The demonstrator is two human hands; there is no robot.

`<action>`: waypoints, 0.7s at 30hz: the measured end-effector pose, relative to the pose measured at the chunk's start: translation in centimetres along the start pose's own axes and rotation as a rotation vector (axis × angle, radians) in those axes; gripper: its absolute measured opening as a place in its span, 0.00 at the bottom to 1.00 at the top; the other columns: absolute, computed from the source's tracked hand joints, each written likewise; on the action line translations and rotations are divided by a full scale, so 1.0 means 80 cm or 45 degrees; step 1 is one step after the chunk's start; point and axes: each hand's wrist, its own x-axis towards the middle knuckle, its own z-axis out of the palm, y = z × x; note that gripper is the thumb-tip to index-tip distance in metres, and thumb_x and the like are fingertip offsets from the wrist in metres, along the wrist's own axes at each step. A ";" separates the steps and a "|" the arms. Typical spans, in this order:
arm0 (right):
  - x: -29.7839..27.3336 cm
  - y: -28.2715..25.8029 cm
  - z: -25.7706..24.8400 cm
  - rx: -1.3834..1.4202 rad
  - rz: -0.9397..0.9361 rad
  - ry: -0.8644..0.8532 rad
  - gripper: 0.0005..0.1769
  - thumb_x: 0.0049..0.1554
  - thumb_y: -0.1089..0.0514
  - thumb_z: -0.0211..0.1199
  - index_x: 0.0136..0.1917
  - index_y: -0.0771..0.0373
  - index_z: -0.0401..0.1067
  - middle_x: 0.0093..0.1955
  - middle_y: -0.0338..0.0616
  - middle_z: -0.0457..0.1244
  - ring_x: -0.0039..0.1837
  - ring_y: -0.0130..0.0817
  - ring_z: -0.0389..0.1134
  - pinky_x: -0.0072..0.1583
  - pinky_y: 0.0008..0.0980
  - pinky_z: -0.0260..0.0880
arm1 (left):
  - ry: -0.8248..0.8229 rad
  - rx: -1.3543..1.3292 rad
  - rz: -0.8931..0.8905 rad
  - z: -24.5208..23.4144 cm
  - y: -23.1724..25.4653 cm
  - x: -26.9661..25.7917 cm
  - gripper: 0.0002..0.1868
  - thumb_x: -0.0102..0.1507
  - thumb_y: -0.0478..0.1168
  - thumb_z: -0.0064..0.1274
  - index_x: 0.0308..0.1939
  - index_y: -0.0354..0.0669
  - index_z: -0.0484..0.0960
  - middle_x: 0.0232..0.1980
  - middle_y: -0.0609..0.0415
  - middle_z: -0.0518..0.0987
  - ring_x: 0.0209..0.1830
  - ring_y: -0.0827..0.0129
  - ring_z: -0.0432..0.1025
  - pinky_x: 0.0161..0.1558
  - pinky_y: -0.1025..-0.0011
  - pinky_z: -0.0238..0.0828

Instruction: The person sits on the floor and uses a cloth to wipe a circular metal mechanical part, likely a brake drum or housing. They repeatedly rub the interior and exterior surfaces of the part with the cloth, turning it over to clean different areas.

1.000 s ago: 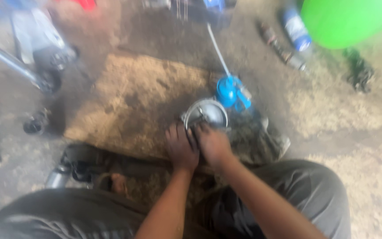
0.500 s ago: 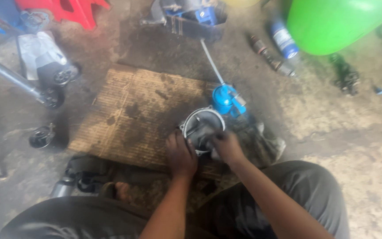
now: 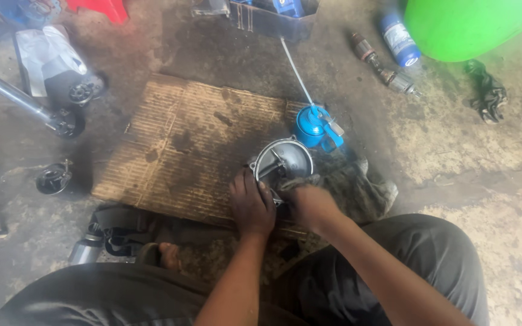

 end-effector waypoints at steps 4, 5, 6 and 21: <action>0.009 -0.021 0.003 -0.283 -0.001 0.124 0.13 0.54 0.60 0.59 0.51 0.51 0.78 0.54 0.48 0.70 0.55 0.50 0.71 0.53 0.48 0.72 | 0.015 0.020 0.022 -0.003 -0.001 0.007 0.24 0.66 0.41 0.43 0.65 0.32 0.69 0.64 0.34 0.71 0.59 0.38 0.65 0.58 0.46 0.64; 0.007 -0.026 0.006 -0.372 -0.019 0.153 0.11 0.56 0.60 0.58 0.50 0.52 0.78 0.54 0.47 0.70 0.55 0.49 0.72 0.54 0.48 0.72 | 0.007 0.000 0.020 -0.004 0.001 0.003 0.24 0.67 0.41 0.43 0.65 0.33 0.69 0.64 0.34 0.71 0.59 0.38 0.66 0.58 0.46 0.64; 0.008 -0.027 0.007 -0.349 0.017 0.074 0.12 0.55 0.60 0.58 0.52 0.53 0.78 0.54 0.48 0.70 0.55 0.50 0.72 0.54 0.48 0.72 | -0.001 -0.020 0.018 -0.004 0.000 0.001 0.23 0.67 0.41 0.43 0.64 0.33 0.69 0.64 0.35 0.71 0.59 0.39 0.66 0.58 0.46 0.64; 0.027 -0.038 0.021 -0.384 -0.040 0.053 0.06 0.57 0.58 0.58 0.45 0.61 0.73 0.40 0.53 0.70 0.44 0.51 0.74 0.48 0.48 0.73 | -0.046 0.006 0.001 0.001 -0.002 0.002 0.24 0.68 0.43 0.45 0.66 0.33 0.68 0.64 0.36 0.71 0.58 0.39 0.66 0.57 0.48 0.65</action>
